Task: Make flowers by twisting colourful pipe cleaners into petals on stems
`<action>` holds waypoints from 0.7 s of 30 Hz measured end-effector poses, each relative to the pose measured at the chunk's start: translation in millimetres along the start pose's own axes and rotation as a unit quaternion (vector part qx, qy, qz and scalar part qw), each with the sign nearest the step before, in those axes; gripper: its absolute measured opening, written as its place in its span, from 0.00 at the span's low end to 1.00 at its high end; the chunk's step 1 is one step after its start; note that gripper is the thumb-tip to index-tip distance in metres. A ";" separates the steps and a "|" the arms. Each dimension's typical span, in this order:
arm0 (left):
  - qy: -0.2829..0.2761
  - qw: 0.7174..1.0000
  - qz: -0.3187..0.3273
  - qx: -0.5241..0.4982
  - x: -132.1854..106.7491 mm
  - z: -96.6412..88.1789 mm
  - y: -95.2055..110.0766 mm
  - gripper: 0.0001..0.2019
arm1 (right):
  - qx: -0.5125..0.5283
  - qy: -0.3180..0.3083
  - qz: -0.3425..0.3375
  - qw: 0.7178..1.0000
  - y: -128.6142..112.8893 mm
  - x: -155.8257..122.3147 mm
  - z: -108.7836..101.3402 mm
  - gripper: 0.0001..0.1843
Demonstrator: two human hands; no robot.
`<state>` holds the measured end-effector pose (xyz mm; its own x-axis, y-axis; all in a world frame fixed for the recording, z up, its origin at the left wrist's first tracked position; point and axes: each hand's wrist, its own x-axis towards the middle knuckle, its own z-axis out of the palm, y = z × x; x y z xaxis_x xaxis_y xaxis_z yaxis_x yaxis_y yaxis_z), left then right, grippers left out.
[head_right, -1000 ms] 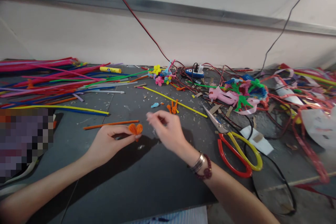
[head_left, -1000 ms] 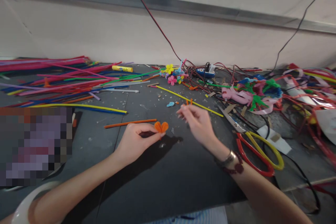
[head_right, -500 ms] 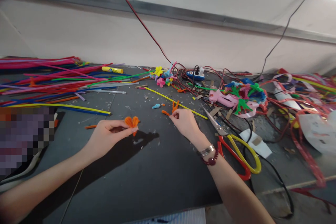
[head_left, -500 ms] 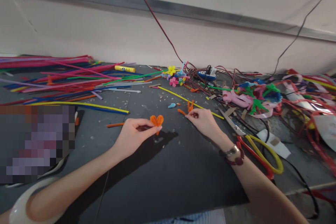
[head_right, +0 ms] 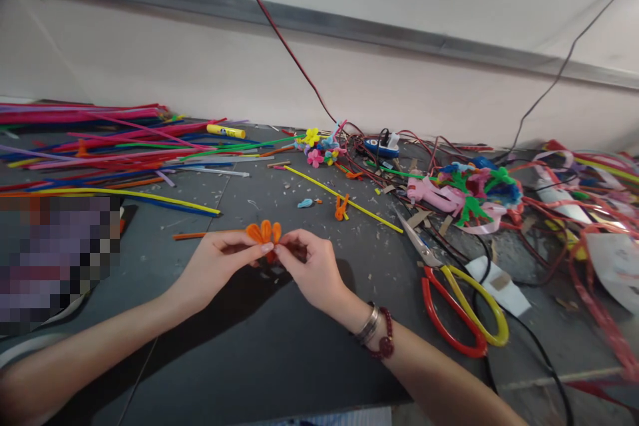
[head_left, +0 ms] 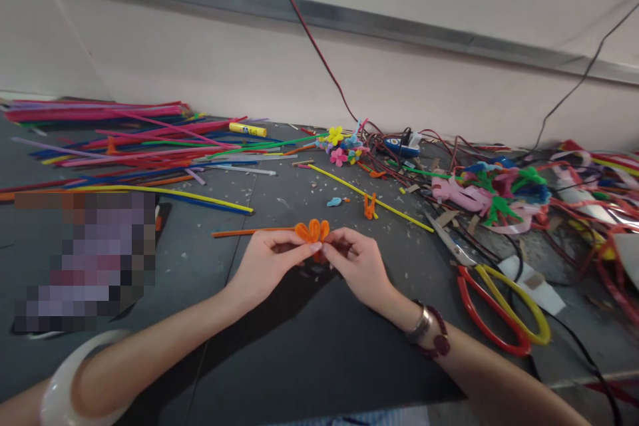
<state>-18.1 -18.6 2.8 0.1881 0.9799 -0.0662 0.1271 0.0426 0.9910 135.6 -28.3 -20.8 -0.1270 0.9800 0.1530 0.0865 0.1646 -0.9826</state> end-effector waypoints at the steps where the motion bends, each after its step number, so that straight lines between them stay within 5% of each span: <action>1: -0.003 1.000 0.007 0.000 -0.4 0.6 -0.6 0.07 | -0.008 0.005 -0.003 1.000 0.2 -0.4 0.1 0.03; 10: -0.022 0.997 0.068 0.028 1.9 -2.2 -4.4 0.05 | -0.119 -0.022 -0.095 0.988 -10.2 -2.8 -4.1 0.03; 16: -0.007 0.994 0.091 0.056 0.7 -0.8 -3.6 0.05 | 0.026 -0.010 -0.012 1.000 -12.6 4.1 -15.1 0.11; 21: -0.009 0.995 0.093 0.045 -0.3 -0.2 -5.2 0.04 | 0.095 -0.041 -0.006 0.995 -14.3 5.2 -16.5 0.06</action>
<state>-19.1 -19.0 -2.3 0.2331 0.9657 0.1139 0.1753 -0.1570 0.9719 150.0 -23.6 -4.2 -0.2079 0.9645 0.1628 -0.1021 0.1441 -0.9843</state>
